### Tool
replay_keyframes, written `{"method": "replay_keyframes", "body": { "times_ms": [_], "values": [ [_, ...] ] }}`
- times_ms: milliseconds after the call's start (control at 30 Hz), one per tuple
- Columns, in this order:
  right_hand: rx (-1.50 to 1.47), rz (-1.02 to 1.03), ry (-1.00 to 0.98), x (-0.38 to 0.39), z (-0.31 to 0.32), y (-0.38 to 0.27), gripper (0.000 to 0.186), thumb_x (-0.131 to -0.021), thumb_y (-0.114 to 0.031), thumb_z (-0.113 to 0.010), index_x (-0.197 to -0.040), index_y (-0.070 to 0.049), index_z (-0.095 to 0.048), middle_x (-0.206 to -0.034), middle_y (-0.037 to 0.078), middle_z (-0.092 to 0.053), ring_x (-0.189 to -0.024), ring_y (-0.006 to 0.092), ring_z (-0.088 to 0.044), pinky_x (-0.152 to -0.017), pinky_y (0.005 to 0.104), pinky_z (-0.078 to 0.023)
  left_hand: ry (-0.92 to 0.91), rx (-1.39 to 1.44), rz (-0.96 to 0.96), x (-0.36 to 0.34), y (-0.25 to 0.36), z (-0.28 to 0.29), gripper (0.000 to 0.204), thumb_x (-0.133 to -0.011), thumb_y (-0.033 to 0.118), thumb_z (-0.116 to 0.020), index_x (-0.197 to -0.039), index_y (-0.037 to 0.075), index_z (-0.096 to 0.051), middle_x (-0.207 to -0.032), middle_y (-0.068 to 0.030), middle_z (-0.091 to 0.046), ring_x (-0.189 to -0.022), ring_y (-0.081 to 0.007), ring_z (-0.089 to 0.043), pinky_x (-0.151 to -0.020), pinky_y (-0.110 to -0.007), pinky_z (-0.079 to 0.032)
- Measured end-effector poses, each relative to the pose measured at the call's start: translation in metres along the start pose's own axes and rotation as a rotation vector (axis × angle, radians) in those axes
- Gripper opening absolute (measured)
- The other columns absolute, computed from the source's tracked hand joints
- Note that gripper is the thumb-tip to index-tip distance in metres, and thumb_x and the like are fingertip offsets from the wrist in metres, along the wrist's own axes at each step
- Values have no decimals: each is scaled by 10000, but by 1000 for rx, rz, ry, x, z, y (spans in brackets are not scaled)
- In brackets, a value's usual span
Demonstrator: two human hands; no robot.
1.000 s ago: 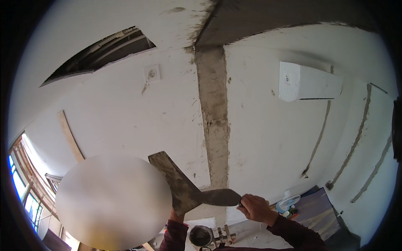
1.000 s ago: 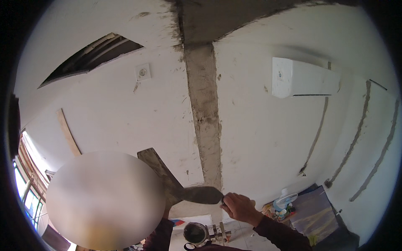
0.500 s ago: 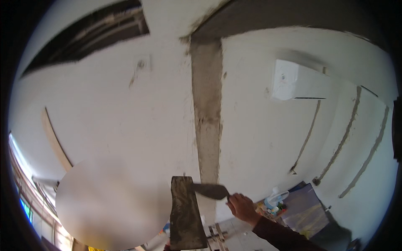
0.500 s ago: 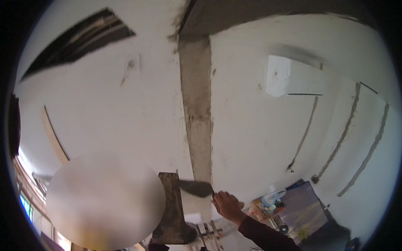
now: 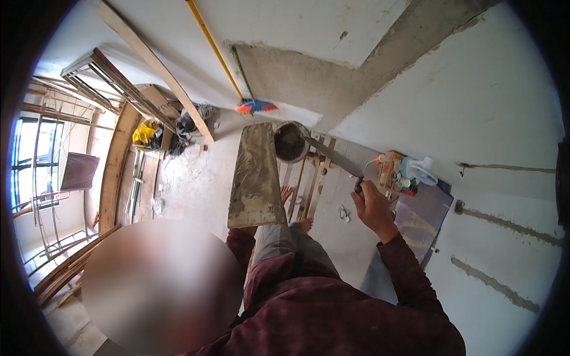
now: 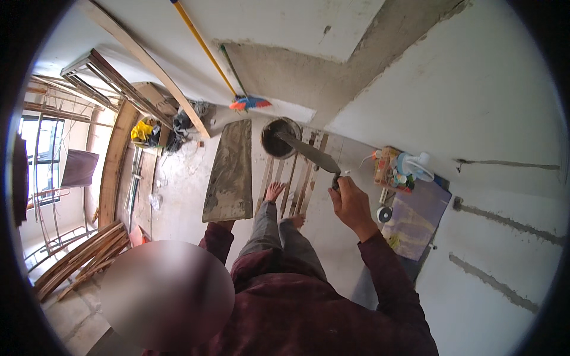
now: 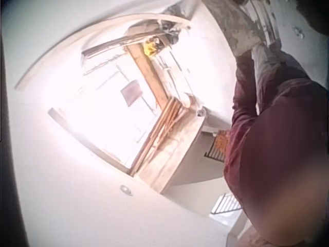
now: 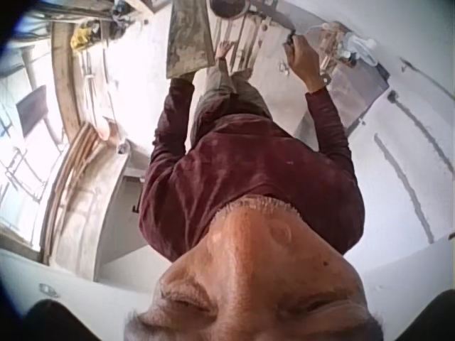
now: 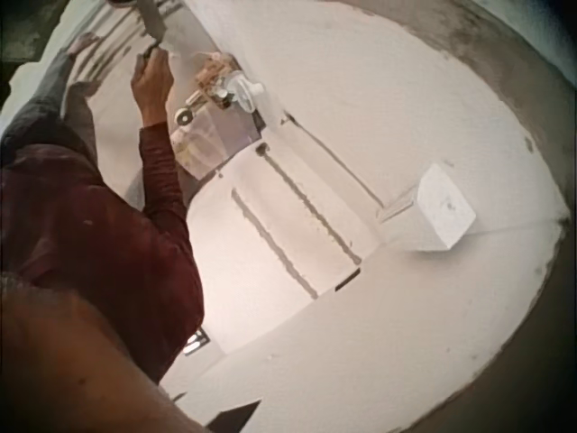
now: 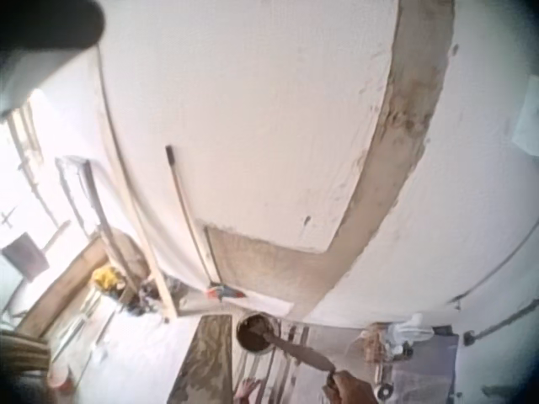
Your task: The person applies mortar to a ceiling joint using a trowel and a hawk, repeatedly loading the tools from a bucket while standing on a scaffold.
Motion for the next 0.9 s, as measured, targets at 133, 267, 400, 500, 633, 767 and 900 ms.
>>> {"method": "replay_keyframes", "body": {
  "times_ms": [133, 267, 400, 500, 633, 767, 900],
  "values": [
    [-42, -81, -57, 5, -48, 32, 198, -877, -178, -575, -947, -29, -466, -818, 135, -535, -700, 355, -578, -578, 440, -463, 32, 26, 91, 11, -31, 7, 365, -986, 297, -415, -1234, 37, -482, -1182, -109, -554, -1004, -224, -584, -870, -364, -502],
    [-120, -90, -15, 1, -67, 34, 184, -852, -152, -600, -918, -30, -479, -815, 124, -535, -694, 345, -577, -581, 426, -467, 40, 19, 145, 3, -45, 9, 367, -986, 297, -414, -1235, 36, -480, -1184, -111, -552, -1006, -225, -584, -871, -365, -502],
    [-191, 11, -76, -7, -65, 11, 183, -816, -100, -637, -873, -17, -484, -788, 137, -523, -656, 340, -559, -550, 397, -450, 31, -13, 165, -24, -45, 8, 368, -986, 297, -414, -1237, 36, -478, -1186, -113, -551, -1007, -226, -583, -871, -365, -503],
    [-197, 65, -197, 2, -59, -12, 176, -813, -134, -633, -898, -33, -517, -834, 112, -552, -724, 307, -591, -590, 385, -478, 20, -36, 148, -52, -42, -1, 369, -986, 297, -413, -1238, 36, -477, -1187, -115, -550, -1008, -227, -583, -872, -366, -503],
    [-226, 168, -203, 12, -59, -26, 176, -769, -74, -657, -850, -13, -513, -790, 123, -539, -650, 316, -570, -570, 390, -475, 16, -47, 124, -83, -35, -11, 370, -986, 297, -413, -1240, 35, -475, -1189, -117, -548, -1009, -227, -583, -872, -367, -504],
    [-171, 179, -211, 3, -79, -11, 165, -786, -88, -643, -862, -13, -517, -798, 128, -538, -677, 319, -567, -577, 396, -470, 22, -31, 134, -81, -33, -7, 371, -986, 297, -412, -1242, 35, -473, -1191, -119, -547, -1010, -228, -582, -873, -367, -505],
    [-147, 105, -108, -43, -127, 31, 135, -832, -107, -601, -876, -20, -508, -787, 137, -523, -686, 352, -551, -575, 425, -446, 26, 6, 192, -52, -46, 9, 373, -986, 297, -412, -1244, 34, -471, -1193, -122, -545, -1011, -229, -582, -873, -368, -505]
  ]
}}
Point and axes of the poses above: each hand's wrist, its own x-axis away from the middle knuckle, its own z-axis out of the back of the hand, y = z × x, the point moved 8 cm from there along -x, towards the middle knuckle
